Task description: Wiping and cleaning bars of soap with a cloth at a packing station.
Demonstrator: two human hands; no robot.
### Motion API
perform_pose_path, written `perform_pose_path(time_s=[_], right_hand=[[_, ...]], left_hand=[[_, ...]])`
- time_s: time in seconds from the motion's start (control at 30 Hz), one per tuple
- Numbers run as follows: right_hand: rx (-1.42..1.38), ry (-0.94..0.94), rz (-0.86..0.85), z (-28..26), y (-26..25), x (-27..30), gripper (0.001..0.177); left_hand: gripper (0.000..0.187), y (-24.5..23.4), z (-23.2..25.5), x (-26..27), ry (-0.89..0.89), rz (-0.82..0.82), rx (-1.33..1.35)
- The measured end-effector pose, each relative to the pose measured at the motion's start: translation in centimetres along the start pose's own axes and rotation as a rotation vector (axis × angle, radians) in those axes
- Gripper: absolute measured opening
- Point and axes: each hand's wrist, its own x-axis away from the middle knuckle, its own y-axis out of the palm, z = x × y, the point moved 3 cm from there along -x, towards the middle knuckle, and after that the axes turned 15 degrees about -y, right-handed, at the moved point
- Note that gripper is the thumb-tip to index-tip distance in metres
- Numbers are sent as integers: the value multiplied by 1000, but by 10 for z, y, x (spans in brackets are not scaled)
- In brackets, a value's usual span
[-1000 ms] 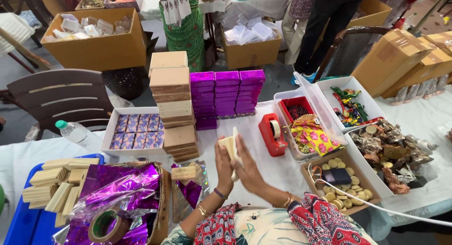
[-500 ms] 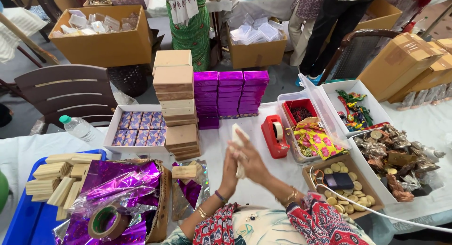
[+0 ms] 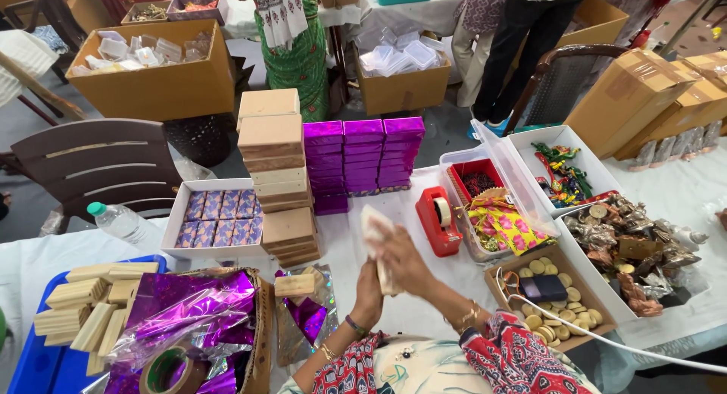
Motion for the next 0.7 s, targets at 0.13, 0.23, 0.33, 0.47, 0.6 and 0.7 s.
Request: perform_pose_path(time_s=[0.13,0.23,0.33,0.47,0.6,0.7], right_hand=[[-370,227,183,12,-2,4,41],[-14,-41,66,-24,1,12,41],[161,-264,-203,-41,15,24,44],[84,-83,-108,7,8,9,43],[-160,156,139,8,4,5,48],[-168,-18,114,-19,25,31,54]], left_hand=[[49,18,17,26,-93,22,-68],[47,8,24,20,28,-133,66],[53,19,39,43,-154,16,260],[55,19,18,34,-74,18,19],[64,5,12,14,18,81,-122],[55,43,68,56,107,118,22]])
